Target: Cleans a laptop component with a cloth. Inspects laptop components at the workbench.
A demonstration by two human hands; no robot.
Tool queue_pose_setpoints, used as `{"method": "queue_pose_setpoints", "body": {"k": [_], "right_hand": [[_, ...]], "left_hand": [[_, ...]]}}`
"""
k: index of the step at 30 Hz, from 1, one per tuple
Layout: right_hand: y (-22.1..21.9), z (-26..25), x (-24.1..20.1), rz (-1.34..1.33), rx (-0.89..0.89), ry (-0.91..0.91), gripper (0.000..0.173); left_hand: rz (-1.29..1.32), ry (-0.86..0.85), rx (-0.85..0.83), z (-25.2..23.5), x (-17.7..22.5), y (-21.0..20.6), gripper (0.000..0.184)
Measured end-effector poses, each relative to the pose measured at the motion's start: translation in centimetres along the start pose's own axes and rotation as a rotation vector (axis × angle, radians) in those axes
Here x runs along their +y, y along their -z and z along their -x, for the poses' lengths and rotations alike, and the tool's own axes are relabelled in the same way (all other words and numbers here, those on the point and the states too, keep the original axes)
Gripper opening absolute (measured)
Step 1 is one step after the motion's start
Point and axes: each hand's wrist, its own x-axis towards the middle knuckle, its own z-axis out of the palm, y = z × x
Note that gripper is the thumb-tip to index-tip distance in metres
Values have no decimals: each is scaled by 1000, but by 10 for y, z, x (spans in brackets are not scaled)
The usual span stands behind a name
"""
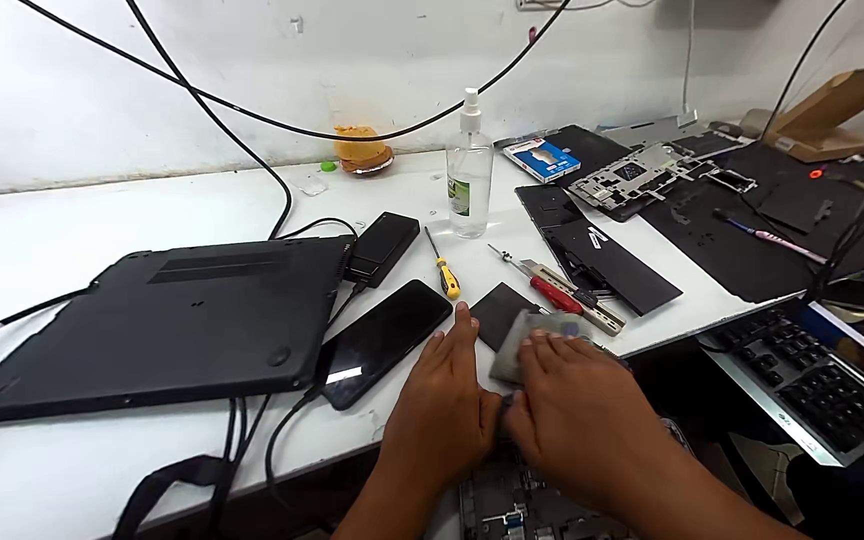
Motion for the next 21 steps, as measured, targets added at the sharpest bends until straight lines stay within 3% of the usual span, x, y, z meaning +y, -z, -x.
{"method": "queue_pose_setpoints", "body": {"k": [5, 8, 9, 11, 13, 14, 16, 18, 21], "right_hand": [[-2, -28, 23, -196, -57, 90, 49], [7, -24, 33, -215, -45, 136, 42], [11, -22, 35, -236, -51, 158, 40], [14, -22, 34, -265, -47, 214, 39], [11, -25, 28, -250, -30, 259, 44], [6, -26, 24, -223, 7, 270, 46], [4, -23, 19, -150, 21, 238, 47], [21, -8, 10, -91, -115, 148, 43], [36, -5, -5, -53, -320, 103, 45]], "left_hand": [[128, 9, 29, 8, 8, 18, 65], [255, 36, 186, 47, 39, 38, 40], [346, 107, 111, 60, 55, 40, 37], [653, 342, -225, 71, 85, 29, 40], [1215, 601, -455, 64, 104, 8, 46], [1510, 685, -440, 58, 111, 1, 47], [1861, 790, -241, 46, 124, -6, 31], [1909, 900, -74, 40, 130, -7, 14], [1763, 900, 15, 42, 130, -7, 17]]}}
